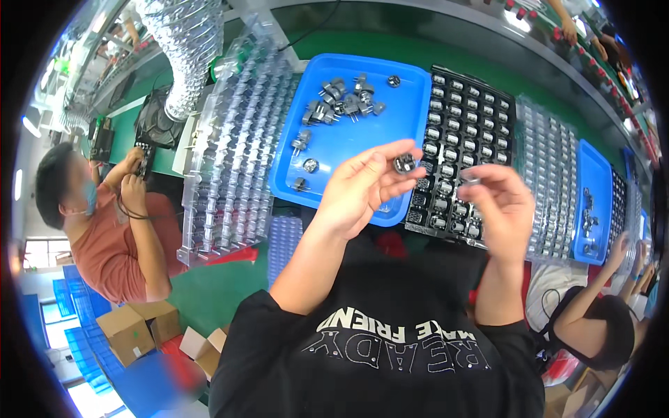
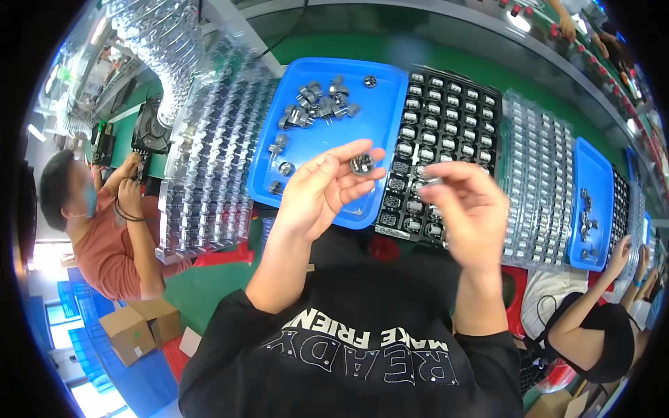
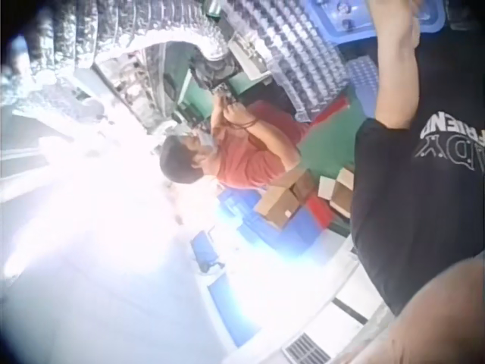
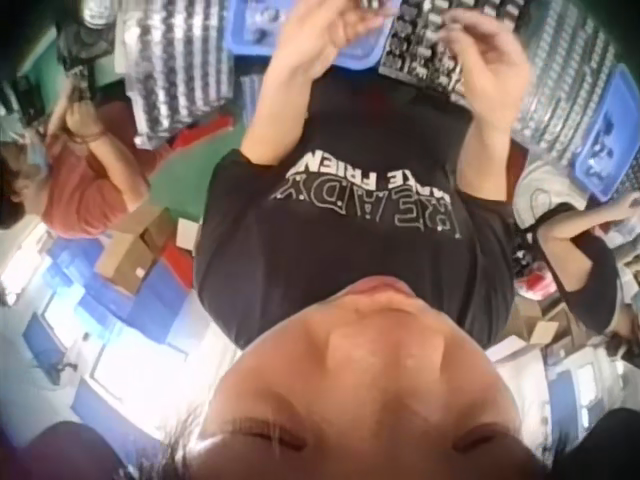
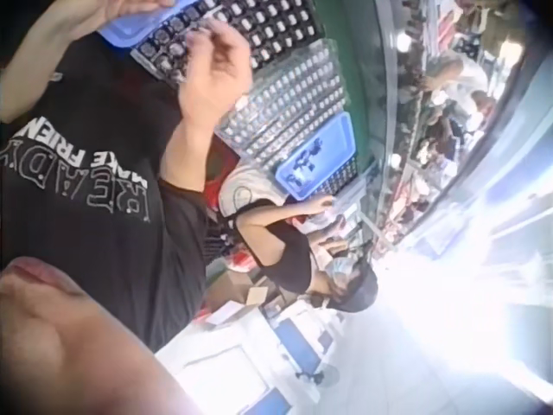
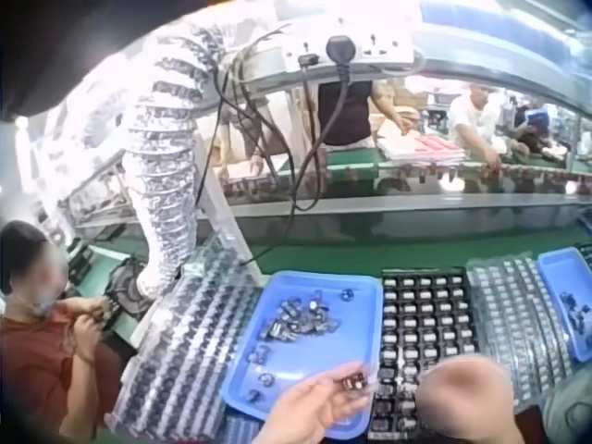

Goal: Assembling electronic components by placing small metal parts into a grid tray at an assembly line.

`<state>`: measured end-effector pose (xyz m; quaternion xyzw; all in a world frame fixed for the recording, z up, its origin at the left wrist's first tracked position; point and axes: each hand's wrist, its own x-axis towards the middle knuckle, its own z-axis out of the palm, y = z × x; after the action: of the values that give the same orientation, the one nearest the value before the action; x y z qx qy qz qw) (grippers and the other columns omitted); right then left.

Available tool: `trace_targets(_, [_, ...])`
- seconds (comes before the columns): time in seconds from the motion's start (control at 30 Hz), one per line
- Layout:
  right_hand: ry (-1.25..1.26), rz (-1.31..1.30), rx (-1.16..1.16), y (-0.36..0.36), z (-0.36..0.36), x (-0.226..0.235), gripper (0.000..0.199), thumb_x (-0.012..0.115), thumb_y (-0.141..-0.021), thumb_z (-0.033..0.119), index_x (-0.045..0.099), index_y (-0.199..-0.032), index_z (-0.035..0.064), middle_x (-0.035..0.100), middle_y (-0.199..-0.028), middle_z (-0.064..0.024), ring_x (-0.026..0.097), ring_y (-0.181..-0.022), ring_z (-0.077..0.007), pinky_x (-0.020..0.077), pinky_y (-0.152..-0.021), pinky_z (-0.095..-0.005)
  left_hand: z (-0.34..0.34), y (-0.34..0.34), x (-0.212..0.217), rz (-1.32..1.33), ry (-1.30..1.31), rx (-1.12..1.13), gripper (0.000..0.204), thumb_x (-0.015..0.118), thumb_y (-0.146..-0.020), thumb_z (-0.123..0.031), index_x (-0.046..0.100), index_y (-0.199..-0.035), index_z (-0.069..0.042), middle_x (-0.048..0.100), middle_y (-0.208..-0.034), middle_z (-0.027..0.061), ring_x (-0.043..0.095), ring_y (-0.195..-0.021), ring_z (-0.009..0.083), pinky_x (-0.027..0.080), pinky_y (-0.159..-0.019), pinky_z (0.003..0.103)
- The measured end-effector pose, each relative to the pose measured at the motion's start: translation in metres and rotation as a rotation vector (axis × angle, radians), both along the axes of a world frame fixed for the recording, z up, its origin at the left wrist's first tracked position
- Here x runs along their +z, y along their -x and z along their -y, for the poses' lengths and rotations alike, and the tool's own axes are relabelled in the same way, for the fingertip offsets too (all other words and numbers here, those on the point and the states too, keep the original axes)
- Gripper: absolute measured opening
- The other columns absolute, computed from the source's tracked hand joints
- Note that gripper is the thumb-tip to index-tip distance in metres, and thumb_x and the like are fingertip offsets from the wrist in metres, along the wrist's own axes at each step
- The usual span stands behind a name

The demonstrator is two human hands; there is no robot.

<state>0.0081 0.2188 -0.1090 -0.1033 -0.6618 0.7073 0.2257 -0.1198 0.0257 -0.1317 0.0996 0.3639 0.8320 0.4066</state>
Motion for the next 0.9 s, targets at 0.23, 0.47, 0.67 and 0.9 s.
trace_targets(0.23, [-0.363,-0.126,-0.137,0.001,0.042,0.004,0.025,0.076,-0.083,-0.004,0.069,-0.107,-0.004,0.07,-0.103,-0.0124,0.069,-0.089,-0.0167,0.0562,-0.079,-0.0271,-0.009,-0.033,0.002,0.035,-0.232,0.056,0.032,0.058,-0.101,-0.011,0.052,-0.132,-0.006,0.057,-0.135,0.0139,0.06,-0.118,0.0231,0.052,-0.099,0.037])
trace_targets(0.47, [-0.687,-0.353,-0.236,0.007,0.051,0.005,0.029,0.084,-0.077,0.011,0.073,-0.102,0.0004,0.072,-0.096,-0.0124,0.069,-0.084,-0.0228,0.0568,-0.073,-0.0308,-0.011,-0.045,0.008,0.041,-0.317,0.015,0.041,0.067,-0.094,-0.007,0.05,-0.132,-0.008,0.057,-0.134,0.0134,0.058,-0.118,0.0199,0.049,-0.099,0.035])
trace_targets(0.67, [-0.671,-0.356,-0.243,0.006,0.052,0.0,0.028,0.084,-0.078,0.012,0.074,-0.102,0.0009,0.071,-0.096,-0.0121,0.069,-0.085,-0.0224,0.0564,-0.073,-0.0307,-0.009,-0.046,0.004,-0.025,-0.264,0.022,0.043,0.069,-0.093,-0.005,0.052,-0.131,-0.008,0.057,-0.133,0.0112,0.058,-0.12,0.022,0.049,-0.102,0.037])
trace_targets(0.9, [-0.747,-0.299,-0.204,0.003,0.049,0.002,0.029,0.084,-0.077,0.009,0.074,-0.102,0.0009,0.07,-0.094,-0.0119,0.068,-0.083,-0.0234,0.0553,-0.074,-0.0318,-0.006,-0.044,0.001,-0.191,-0.157,0.073,0.04,0.072,-0.09,-0.002,0.054,-0.125,-0.002,0.06,-0.128,0.0153,0.059,-0.118,0.0218,0.049,-0.101,0.036])
